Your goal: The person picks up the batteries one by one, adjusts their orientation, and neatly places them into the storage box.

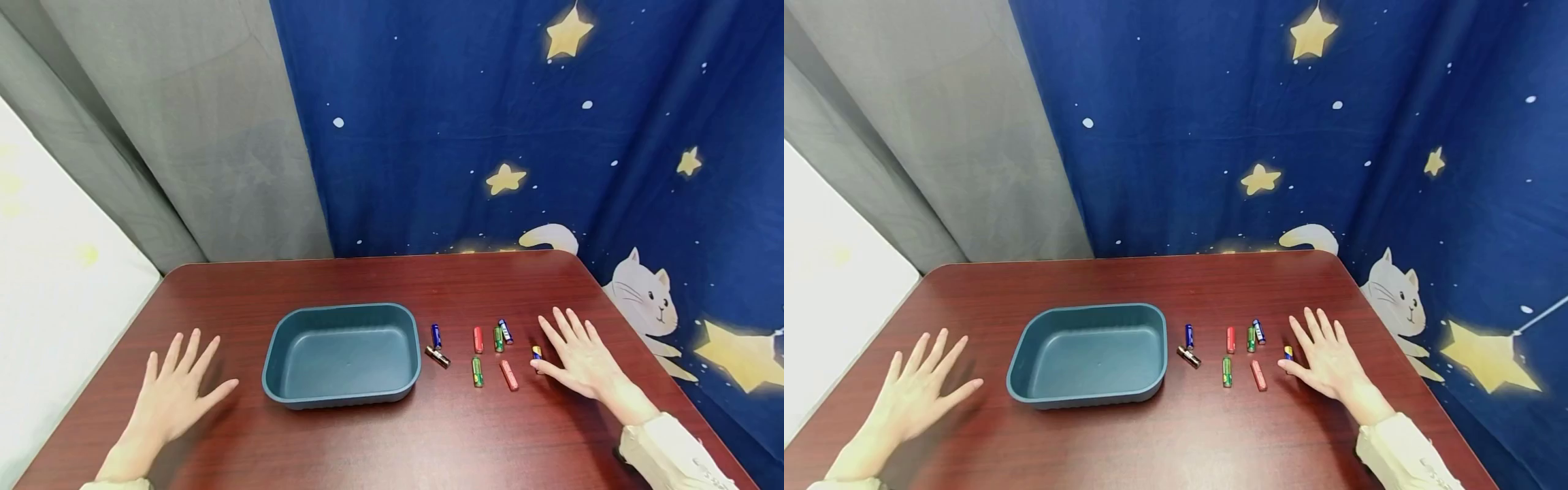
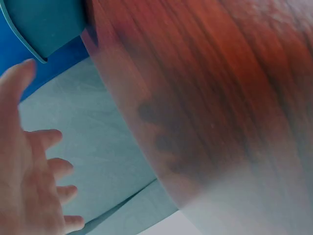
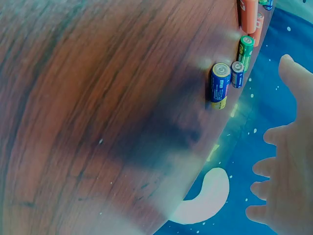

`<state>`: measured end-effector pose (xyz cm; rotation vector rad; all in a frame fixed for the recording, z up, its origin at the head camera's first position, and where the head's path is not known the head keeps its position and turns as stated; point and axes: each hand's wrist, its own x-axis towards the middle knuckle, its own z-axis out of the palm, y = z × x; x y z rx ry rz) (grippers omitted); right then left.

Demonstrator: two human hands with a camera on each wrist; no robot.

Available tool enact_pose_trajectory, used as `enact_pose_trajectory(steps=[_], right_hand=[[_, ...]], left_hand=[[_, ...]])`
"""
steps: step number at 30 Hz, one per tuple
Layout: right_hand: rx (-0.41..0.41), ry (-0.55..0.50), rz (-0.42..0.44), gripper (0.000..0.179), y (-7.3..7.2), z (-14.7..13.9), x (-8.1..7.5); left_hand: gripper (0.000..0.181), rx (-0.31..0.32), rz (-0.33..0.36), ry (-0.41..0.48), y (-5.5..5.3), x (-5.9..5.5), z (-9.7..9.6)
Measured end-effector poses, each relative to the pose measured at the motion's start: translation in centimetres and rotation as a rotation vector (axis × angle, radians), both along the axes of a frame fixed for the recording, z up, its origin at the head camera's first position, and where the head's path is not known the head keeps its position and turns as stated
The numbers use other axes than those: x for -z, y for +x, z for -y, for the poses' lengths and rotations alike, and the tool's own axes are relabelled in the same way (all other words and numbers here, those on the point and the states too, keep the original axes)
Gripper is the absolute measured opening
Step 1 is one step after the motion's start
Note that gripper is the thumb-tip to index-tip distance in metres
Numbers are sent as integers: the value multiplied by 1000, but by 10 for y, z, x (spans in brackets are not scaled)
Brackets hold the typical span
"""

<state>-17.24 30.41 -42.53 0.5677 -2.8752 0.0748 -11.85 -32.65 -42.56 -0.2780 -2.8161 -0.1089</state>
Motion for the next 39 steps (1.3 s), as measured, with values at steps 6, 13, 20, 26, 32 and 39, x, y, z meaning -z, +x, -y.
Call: enact_pose_trajectory(steps=[6,13,20,26,32,39], right_hand=[[4,7,2,81,0,1,0],[-14,1,-18,80,0,5,-1],[-15,-21,10,80,-3,12,-3],[-43,-48,50,80,-5,19,-6],[-92,-84,61,79,-7,25,-8],[-179,-133,12,76,-8,36,-8]], left_hand=[[82,87,-63,32,-1,-4,-7],[83,194,-53,152,-3,-2,-26],[89,256,12,271,-4,2,-52],[97,198,95,293,-5,3,-61],[104,165,133,298,-5,6,-62],[101,154,134,289,-5,6,-63]])
